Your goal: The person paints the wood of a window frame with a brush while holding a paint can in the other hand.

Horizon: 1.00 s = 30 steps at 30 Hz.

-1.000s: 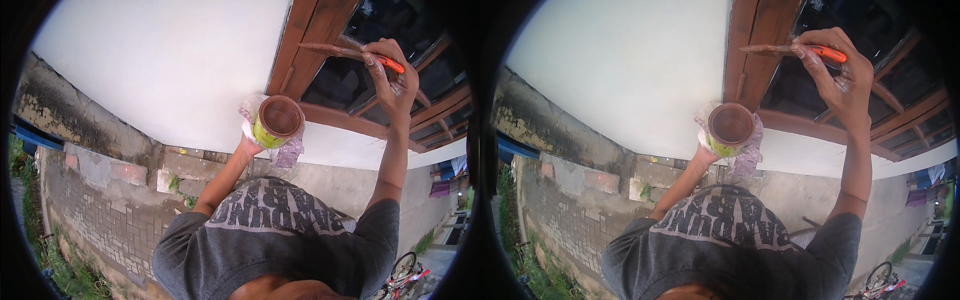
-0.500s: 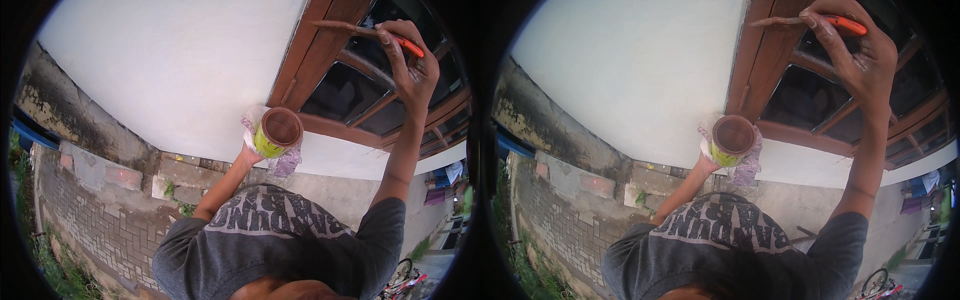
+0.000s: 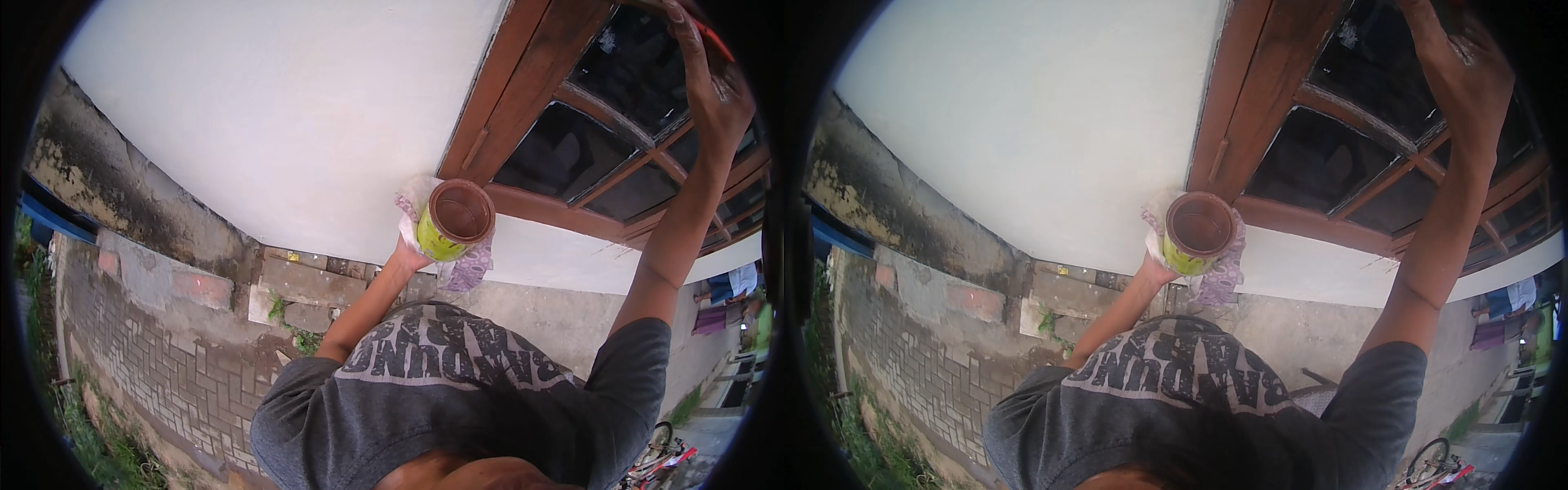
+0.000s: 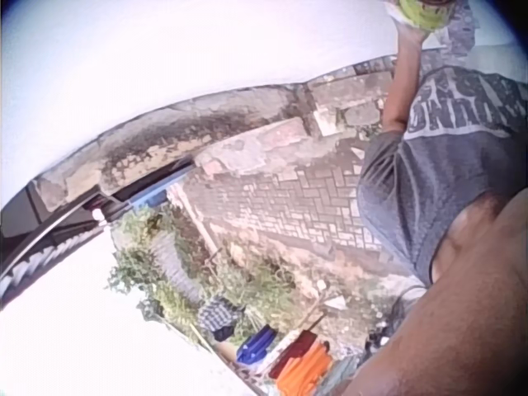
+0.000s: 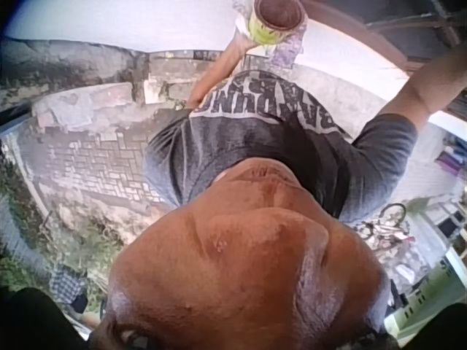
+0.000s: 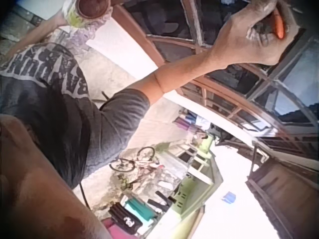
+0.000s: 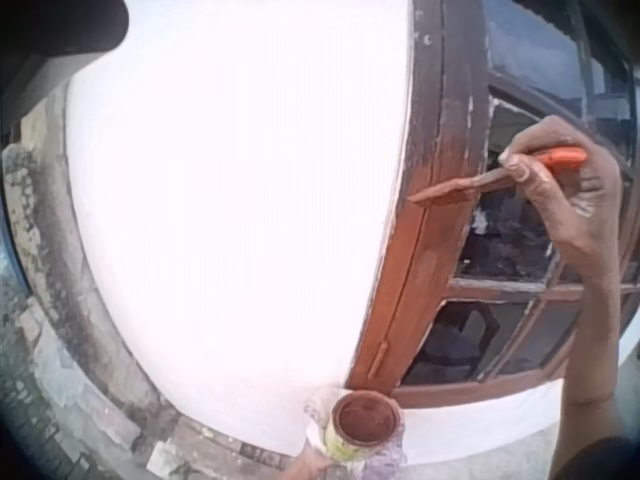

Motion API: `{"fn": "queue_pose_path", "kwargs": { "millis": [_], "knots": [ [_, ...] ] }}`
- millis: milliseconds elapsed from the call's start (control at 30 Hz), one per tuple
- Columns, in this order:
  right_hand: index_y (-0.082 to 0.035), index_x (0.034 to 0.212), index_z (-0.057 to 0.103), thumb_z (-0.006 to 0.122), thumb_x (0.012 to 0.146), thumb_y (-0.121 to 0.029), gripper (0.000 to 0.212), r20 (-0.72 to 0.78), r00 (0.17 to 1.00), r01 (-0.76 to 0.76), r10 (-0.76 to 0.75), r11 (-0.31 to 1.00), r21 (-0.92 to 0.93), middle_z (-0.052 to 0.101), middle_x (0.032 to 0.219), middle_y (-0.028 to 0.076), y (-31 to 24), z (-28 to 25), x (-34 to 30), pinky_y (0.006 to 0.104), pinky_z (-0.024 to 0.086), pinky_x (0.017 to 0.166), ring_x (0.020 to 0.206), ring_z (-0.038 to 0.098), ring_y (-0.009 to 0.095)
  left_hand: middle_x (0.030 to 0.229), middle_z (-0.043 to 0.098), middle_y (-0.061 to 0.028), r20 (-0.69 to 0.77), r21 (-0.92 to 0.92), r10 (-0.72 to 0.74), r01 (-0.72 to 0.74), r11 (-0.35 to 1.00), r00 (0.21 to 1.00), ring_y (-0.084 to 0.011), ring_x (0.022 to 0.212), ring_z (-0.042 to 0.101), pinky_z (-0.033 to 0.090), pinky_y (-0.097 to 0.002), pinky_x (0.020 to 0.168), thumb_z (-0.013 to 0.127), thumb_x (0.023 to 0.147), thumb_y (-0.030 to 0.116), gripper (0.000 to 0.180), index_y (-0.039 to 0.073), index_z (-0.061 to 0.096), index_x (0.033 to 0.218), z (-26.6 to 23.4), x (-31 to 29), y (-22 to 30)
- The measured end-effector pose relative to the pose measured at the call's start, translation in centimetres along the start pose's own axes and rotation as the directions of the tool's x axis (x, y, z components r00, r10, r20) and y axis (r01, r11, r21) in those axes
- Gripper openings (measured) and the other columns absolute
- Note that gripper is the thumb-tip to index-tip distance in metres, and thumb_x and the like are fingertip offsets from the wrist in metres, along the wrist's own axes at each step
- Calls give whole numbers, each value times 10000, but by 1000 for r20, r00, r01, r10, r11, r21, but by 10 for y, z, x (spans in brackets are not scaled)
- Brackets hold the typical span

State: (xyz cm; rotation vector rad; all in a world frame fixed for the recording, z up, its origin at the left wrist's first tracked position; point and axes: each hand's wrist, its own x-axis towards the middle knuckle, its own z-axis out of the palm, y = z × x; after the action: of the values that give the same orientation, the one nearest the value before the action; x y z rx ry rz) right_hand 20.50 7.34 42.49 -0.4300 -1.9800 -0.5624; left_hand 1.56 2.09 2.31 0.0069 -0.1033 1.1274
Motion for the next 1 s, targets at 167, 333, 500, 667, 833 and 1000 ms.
{"fn": "queue_pose_path", "kwargs": {
  "millis": [167,333,500,667,833,1000],
  "knots": [
    [-37,977,672,679,861,-138,154,335,928,93,-162,972,214,656,878,65,1,33,-31,282,482,743,805,614,182,1399,450,-165,-57,-31,-17,15,999,998,-345,1262,471,404,-547,1032,286,973,514,601,89,440,1369,-2,2,-1],
    [-66,977,687,692,855,-192,175,359,922,54,-147,965,258,651,836,57,11,65,-30,280,484,709,761,617,190,1382,472,-163,-89,2,18,-18,1000,996,-342,1250,484,407,-547,1027,280,969,534,622,82,451,1360,-7,-2,3],
    [-13,920,618,612,925,-121,108,34,999,27,-31,993,118,583,792,7,0,19,26,225,420,645,702,528,73,1370,485,-162,-69,-11,0,0,1000,998,-340,1236,498,411,-552,1021,283,977,506,595,80,457,1355,-6,0,-2],
    [-9,926,618,605,935,-131,124,-48,996,71,-69,996,48,583,790,9,-9,6,15,217,417,637,698,522,75,1367,487,-163,-17,-56,-15,14,998,1000,-337,1236,499,418,-547,1017,278,981,489,579,83,459,1353,-6,0,-4],
    [-64,970,672,715,807,-126,180,388,909,44,-154,959,278,634,828,73,-11,48,-27,294,461,669,737,584,195,1369,483,-162,-11,-14,-20,19,1000,1000,-334,1241,495,423,-544,1014,263,982,492,583,89,454,1357,-12,-4,-1],
    [-56,943,680,711,823,-153,157,320,938,36,-135,954,297,627,807,64,-2,56,-16,293,449,645,716,567,180,1392,461,-155,-47,-10,-19,18,1000,999,-335,1254,483,412,-546,1022,251,980,503,597,93,429,1375,-11,-1,-3]
  ]
}}
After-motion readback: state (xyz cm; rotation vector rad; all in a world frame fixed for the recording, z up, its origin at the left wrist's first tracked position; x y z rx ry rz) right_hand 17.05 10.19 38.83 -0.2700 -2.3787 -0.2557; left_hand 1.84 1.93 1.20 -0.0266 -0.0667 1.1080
